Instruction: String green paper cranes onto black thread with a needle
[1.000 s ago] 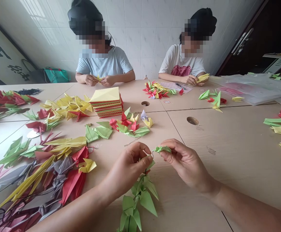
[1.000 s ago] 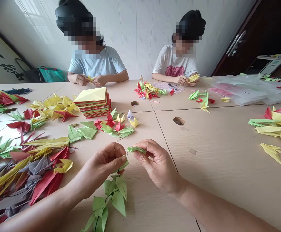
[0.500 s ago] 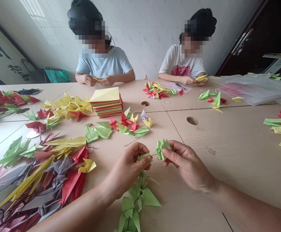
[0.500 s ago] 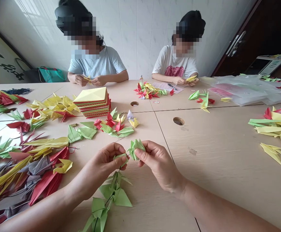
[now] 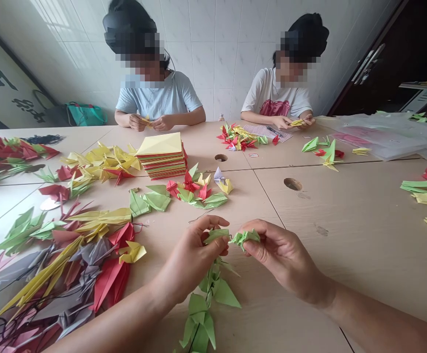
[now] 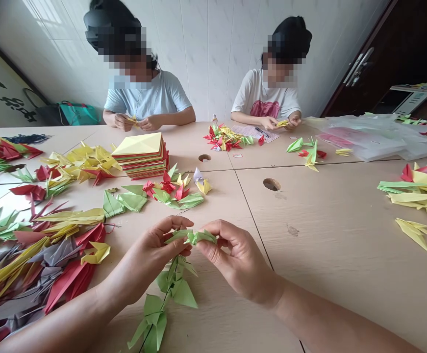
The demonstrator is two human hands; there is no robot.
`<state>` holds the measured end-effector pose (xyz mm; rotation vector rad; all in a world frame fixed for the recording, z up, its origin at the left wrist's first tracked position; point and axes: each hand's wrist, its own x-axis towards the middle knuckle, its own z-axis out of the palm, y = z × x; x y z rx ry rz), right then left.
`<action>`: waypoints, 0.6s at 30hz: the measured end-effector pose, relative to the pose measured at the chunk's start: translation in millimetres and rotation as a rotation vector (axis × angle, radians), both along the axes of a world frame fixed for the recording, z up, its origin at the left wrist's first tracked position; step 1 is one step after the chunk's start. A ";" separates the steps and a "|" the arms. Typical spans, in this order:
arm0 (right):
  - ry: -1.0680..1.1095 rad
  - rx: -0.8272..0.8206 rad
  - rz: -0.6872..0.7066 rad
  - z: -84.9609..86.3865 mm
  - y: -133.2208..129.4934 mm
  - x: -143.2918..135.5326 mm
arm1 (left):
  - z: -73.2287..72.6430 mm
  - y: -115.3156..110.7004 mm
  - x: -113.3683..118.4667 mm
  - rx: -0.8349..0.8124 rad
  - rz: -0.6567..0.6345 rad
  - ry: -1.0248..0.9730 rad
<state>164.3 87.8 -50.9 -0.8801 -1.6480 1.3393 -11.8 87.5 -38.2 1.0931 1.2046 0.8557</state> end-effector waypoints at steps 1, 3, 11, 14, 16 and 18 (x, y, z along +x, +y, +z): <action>0.008 -0.002 0.033 0.7 -1.0 -0.3 | -0.1 0.2 -0.2 -0.027 -0.002 -0.022; 0.023 -0.020 0.081 1.5 -1.7 -0.3 | -0.8 0.8 -1.1 -0.082 -0.009 -0.074; 0.050 -0.074 -0.141 -6.4 7.8 4.4 | -2.8 1.9 -4.3 -0.204 0.032 -0.307; 0.043 -0.067 -0.139 -7.0 9.3 5.0 | -3.7 2.2 -3.6 -0.204 0.034 -0.296; -0.013 -0.015 -0.099 -5.0 8.3 5.1 | -4.1 2.7 -3.2 -0.200 0.038 -0.294; -0.098 0.094 -0.053 -2.8 6.7 5.0 | -3.6 3.0 -2.8 -0.179 0.036 -0.277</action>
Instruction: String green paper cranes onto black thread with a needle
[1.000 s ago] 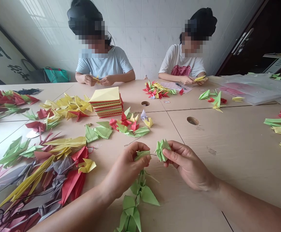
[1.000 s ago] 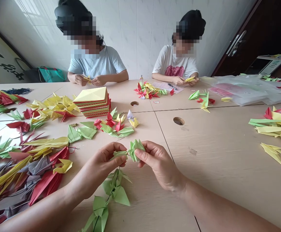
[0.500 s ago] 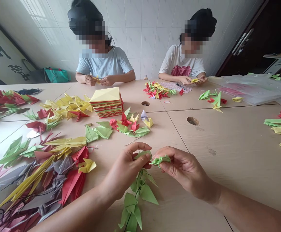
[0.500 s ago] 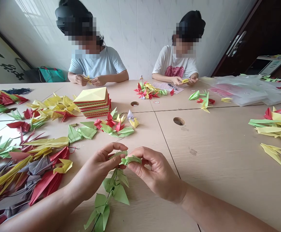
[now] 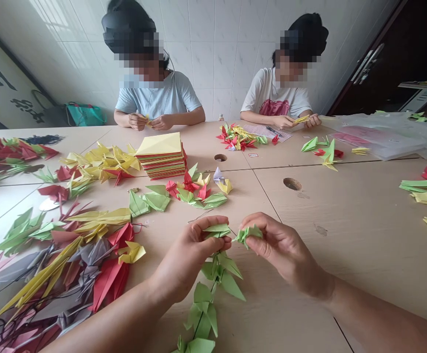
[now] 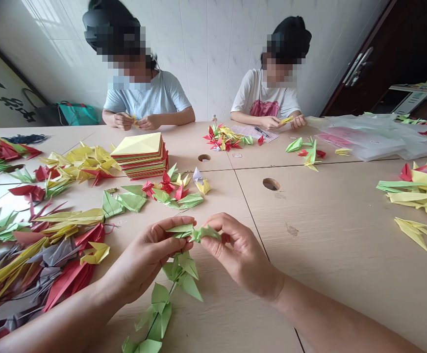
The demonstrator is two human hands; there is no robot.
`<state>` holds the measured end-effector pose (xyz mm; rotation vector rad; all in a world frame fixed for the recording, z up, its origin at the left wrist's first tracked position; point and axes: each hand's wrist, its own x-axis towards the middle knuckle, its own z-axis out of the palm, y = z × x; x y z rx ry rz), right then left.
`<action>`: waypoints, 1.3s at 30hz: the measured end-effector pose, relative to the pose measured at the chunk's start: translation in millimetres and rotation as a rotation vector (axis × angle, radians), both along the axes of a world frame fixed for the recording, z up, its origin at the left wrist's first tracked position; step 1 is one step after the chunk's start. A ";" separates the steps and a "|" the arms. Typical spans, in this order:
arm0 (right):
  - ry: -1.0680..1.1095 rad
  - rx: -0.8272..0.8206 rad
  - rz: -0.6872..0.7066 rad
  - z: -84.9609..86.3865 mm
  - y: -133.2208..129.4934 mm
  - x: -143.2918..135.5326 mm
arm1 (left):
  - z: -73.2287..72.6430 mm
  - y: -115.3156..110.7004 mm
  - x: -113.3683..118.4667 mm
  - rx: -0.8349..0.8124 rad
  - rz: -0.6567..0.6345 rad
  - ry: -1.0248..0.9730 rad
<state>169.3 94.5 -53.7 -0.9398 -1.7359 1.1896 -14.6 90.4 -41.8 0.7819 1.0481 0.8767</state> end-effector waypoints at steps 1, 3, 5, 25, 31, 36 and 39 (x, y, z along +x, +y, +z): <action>-0.054 0.068 0.020 0.6 -0.8 -0.2 | 0.6 -0.1 0.3 0.015 -0.002 0.015; -0.166 0.224 0.046 0.1 -1.7 -1.0 | 2.2 -0.9 1.0 0.050 -0.025 0.055; -0.254 0.375 0.062 -2.8 -1.7 -2.0 | 3.8 -1.7 1.4 0.094 -0.077 0.105; -0.241 0.457 0.024 -7.8 2.8 -1.4 | 2.8 2.3 -5.7 0.167 -0.033 0.310; -0.113 0.004 0.014 0.1 2.5 -1.5 | 1.9 2.1 -5.8 0.178 -0.048 0.343; 0.102 -0.246 0.037 -2.1 5.3 -0.6 | -0.4 1.1 -4.3 0.220 -0.168 0.282; 0.160 -0.296 0.062 -1.8 5.3 -1.1 | 0.0 1.4 -2.2 0.275 -0.181 0.219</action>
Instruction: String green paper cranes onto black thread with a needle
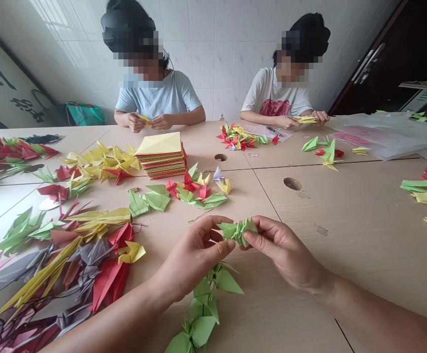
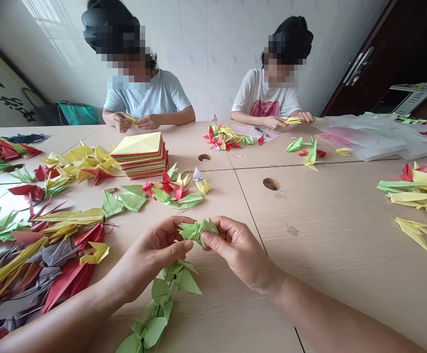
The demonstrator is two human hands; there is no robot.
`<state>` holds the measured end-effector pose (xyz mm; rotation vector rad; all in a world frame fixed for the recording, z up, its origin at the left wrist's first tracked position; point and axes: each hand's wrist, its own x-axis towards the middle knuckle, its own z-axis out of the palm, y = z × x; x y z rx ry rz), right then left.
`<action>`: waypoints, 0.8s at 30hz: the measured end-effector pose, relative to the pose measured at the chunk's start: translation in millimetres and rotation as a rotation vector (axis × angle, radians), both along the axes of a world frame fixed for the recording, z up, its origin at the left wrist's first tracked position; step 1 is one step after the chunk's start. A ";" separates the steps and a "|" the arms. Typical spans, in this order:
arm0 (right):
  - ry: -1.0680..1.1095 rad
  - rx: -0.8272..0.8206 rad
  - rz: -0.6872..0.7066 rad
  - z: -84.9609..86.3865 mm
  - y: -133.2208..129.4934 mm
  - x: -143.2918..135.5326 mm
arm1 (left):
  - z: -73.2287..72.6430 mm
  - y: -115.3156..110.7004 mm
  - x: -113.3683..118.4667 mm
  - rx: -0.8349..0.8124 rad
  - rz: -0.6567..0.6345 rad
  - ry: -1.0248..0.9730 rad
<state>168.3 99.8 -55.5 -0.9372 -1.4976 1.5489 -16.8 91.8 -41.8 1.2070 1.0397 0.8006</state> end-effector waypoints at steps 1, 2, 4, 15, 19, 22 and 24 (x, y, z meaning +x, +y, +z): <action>-0.005 -0.003 0.006 0.7 -0.4 -0.2 | 0.4 0.2 0.6 0.004 0.018 -0.009; -0.020 0.001 0.011 1.4 -1.0 -0.3 | 0.9 0.4 1.0 0.005 0.041 -0.014; -0.059 0.042 0.031 2.5 -2.2 -0.6 | 1.9 0.8 1.4 0.005 0.080 -0.023; -0.185 0.241 -0.056 -7.5 -9.2 -6.2 | 10.1 -2.8 2.9 0.064 0.022 0.031; -0.105 0.028 -0.015 -5.8 -7.6 -7.4 | 8.3 -4.1 2.0 0.066 0.001 0.002; -0.081 -0.059 0.021 -2.9 -5.0 -8.2 | 4.2 -5.5 2.5 0.088 0.009 -0.019; -0.108 -0.045 0.066 -1.3 -4.1 -8.1 | 2.4 -6.3 3.5 0.103 0.046 -0.017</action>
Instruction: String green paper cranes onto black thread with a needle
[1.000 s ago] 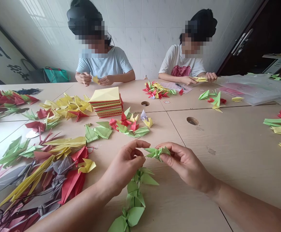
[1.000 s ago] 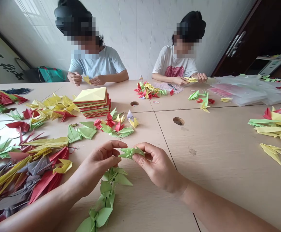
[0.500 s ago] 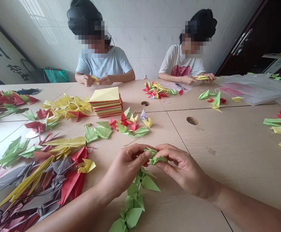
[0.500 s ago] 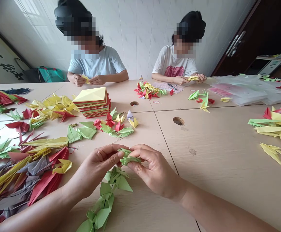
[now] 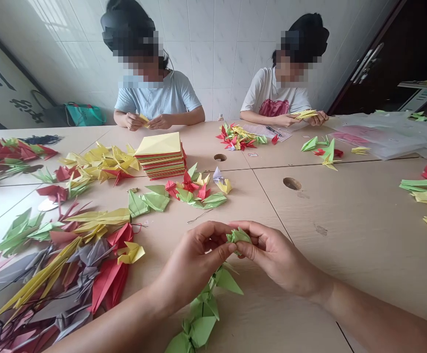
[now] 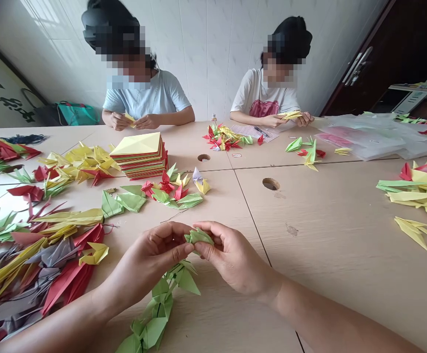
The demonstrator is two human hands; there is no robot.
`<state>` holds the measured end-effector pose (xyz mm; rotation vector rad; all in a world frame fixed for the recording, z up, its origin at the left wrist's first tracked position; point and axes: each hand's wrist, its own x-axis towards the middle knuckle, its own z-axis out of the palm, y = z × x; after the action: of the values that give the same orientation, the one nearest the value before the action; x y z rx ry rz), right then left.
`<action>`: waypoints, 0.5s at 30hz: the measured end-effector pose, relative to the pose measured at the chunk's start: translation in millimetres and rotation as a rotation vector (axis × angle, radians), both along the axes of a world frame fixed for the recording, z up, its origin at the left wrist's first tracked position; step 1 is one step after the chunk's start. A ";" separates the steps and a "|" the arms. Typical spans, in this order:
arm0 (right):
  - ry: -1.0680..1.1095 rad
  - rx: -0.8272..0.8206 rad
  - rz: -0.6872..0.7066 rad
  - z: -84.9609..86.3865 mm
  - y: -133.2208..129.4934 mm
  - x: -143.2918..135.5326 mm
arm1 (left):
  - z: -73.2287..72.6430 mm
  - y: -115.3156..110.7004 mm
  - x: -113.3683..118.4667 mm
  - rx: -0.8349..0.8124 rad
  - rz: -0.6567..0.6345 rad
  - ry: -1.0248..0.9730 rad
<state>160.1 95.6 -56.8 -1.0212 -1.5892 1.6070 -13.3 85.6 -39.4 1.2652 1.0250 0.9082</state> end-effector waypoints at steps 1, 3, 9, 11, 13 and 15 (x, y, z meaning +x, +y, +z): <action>-0.026 0.017 0.027 0.6 0.0 0.3 | -0.3 -0.2 0.5 0.003 0.006 0.002; -0.103 0.061 0.055 1.8 -0.8 1.4 | 0.2 -0.3 1.0 -0.006 -0.009 -0.007; -0.120 0.108 0.031 7.9 -1.9 4.2 | 5.1 1.0 -2.2 -0.052 -0.022 -0.055; -0.044 0.072 0.032 9.1 0.1 5.0 | 6.8 1.8 -4.3 -0.019 -0.009 -0.030; 0.022 0.044 0.002 8.4 2.5 6.0 | 8.2 2.8 -6.1 0.003 -0.038 0.006; 0.084 0.019 -0.045 6.3 4.3 7.1 | 8.4 3.9 -7.1 -0.005 -0.127 0.014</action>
<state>167.2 100.0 -50.5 -0.9607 -1.5128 1.5806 -20.4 89.5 -31.0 1.3186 0.9463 0.7995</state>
